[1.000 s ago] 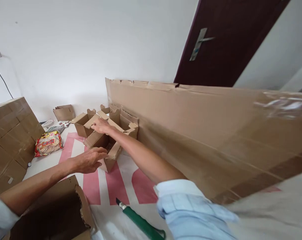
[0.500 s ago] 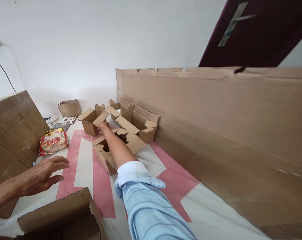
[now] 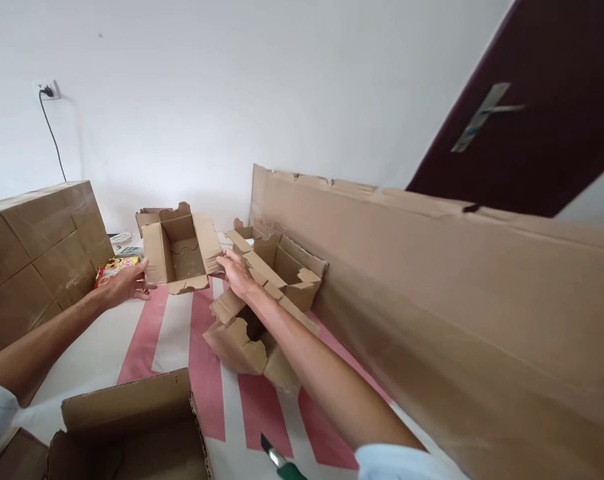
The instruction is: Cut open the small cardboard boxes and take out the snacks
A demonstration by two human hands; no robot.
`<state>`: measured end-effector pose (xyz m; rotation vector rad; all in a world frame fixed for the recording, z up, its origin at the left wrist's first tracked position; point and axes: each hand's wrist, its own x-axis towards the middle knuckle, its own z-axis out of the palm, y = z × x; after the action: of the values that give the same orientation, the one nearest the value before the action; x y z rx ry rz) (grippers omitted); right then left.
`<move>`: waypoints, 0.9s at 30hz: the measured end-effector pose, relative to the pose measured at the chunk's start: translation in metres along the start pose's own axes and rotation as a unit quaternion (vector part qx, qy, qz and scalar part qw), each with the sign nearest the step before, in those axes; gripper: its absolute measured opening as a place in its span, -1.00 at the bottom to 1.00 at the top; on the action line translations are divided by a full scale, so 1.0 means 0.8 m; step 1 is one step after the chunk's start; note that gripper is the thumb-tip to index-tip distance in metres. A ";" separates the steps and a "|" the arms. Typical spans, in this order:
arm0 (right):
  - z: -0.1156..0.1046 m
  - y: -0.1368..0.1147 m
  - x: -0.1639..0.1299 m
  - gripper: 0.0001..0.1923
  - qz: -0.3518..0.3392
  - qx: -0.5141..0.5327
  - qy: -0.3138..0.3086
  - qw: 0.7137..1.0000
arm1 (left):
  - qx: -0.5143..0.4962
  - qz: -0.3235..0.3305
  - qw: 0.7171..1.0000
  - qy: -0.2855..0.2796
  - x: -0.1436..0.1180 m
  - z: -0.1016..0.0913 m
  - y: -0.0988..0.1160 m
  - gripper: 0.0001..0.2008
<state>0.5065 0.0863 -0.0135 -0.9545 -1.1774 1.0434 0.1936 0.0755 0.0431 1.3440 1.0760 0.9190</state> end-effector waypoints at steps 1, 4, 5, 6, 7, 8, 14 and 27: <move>0.002 -0.003 -0.010 -0.76 -0.005 0.009 -0.011 1.000 | 0.003 0.006 1.000 -0.006 -0.002 0.006 0.000 -0.48; 0.006 -0.010 -0.030 -0.69 -0.013 0.029 -0.041 0.999 | 0.004 0.012 1.000 0.002 -0.014 0.020 -0.001 -0.45; 0.007 -0.012 -0.034 -0.67 -0.014 0.032 -0.049 0.998 | 0.001 0.010 1.000 0.008 -0.017 0.023 -0.001 -0.45; 0.006 -0.015 -0.038 -0.67 -0.014 0.034 -0.057 0.998 | -0.003 0.008 1.000 0.014 -0.020 0.025 0.000 -0.46; 0.005 -0.018 -0.041 -0.67 -0.013 0.034 -0.065 0.997 | -0.008 0.007 1.000 0.017 -0.022 0.025 0.001 -0.47; 0.003 -0.021 -0.044 -0.67 -0.012 0.033 -0.073 0.997 | -0.013 0.006 1.000 0.019 -0.024 0.024 0.001 -0.49; -0.013 -0.038 -0.057 -0.64 0.002 -0.003 -0.102 0.995 | -0.045 0.005 0.999 0.023 -0.028 0.022 -0.001 -0.55; -0.028 -0.059 -0.089 -0.48 -0.057 -0.133 -0.090 0.985 | -0.063 -0.030 0.997 0.023 -0.026 0.031 -0.015 -0.67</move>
<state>0.5293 0.0048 0.0112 -1.0007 -1.5328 0.9102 0.2105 0.0480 0.0312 1.1875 1.0692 0.9611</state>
